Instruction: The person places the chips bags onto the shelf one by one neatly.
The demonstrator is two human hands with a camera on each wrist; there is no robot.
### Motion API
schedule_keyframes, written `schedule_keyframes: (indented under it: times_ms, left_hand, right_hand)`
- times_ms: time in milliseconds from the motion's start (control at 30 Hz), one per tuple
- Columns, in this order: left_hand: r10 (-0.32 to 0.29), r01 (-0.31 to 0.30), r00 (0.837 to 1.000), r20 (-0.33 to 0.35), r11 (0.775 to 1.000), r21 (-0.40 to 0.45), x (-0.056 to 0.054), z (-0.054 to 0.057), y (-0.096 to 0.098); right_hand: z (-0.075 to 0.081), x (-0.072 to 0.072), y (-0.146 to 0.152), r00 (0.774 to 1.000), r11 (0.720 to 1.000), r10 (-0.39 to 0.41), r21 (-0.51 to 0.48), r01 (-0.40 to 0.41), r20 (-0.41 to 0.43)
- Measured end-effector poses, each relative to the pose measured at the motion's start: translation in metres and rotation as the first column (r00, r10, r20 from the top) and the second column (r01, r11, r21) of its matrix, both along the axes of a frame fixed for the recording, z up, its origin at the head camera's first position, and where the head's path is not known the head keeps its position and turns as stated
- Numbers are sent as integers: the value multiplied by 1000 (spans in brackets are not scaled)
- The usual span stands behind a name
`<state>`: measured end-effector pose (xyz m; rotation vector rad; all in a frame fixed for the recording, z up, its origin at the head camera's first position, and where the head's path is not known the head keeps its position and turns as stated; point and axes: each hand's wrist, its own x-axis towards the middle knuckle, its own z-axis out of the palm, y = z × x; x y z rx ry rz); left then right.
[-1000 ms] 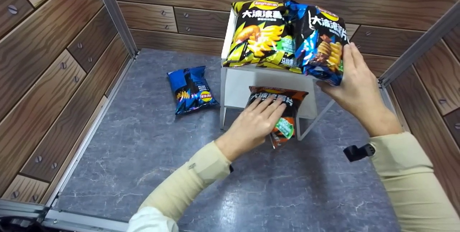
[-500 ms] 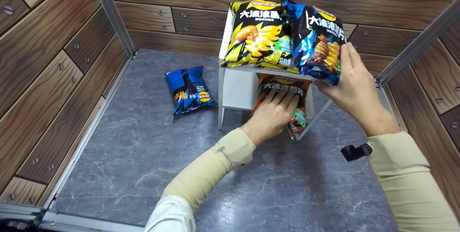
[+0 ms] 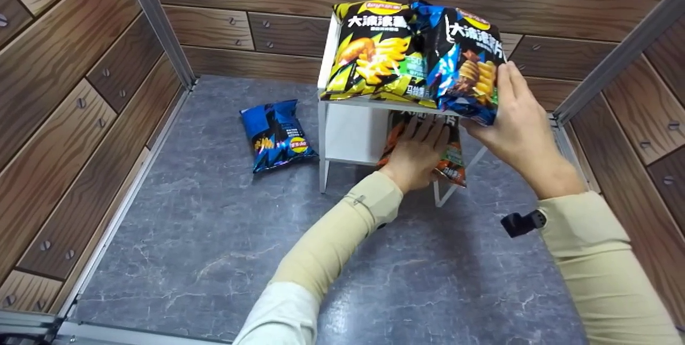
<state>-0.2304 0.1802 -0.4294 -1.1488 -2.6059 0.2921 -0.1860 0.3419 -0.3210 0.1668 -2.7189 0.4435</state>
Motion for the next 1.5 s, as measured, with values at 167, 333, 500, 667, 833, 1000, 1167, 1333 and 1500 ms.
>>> schedule_keyframes:
  times_ms: [167, 333, 500, 667, 833, 1000, 1167, 1333, 1500]
  left_hand:
    - [33, -32, 999, 10, 998, -56, -8, -5, 5]
    - [70, -70, 998, -4, 993, -92, -13, -8, 7]
    - [91, -89, 996, 15, 991, -100, -14, -8, 7]
    - [88, -86, 995, 37, 995, -56, -14, -9, 5]
    - [60, -65, 994, 88, 996, 59, -15, -10, 1]
    - [-10, -20, 987, 161, 983, 182, -14, -5, -8]
    - [-53, 11, 985, 161, 968, 252, -10, 2, -22]
    - [-87, 42, 985, 148, 957, 286, -7, 7, -37]
    - [-87, 44, 986, 145, 960, 275, 1, 8, -49]
  right_hand:
    - [0, -1, -4, 1000, 1000, 4, 6, -4, -2]
    - [0, -3, -7, 1000, 1000, 12, 12, -12, -17]
    - [0, -4, -9, 999, 1000, 16, 14, -16, -41]
    - [0, -4, -8, 999, 1000, 17, 12, -16, -38]
    - [-1, -4, -8, 999, 1000, 19, 4, -19, -36]
    - [-2, -4, -6, 999, 1000, 19, -12, -20, -36]
    - [-2, -3, -5, 999, 1000, 14, -12, -14, -30]
    - [0, -2, -4, 1000, 1000, 8, -7, -9, -20]
    - [1, -1, -2, 1000, 1000, 6, 7, -6, -16]
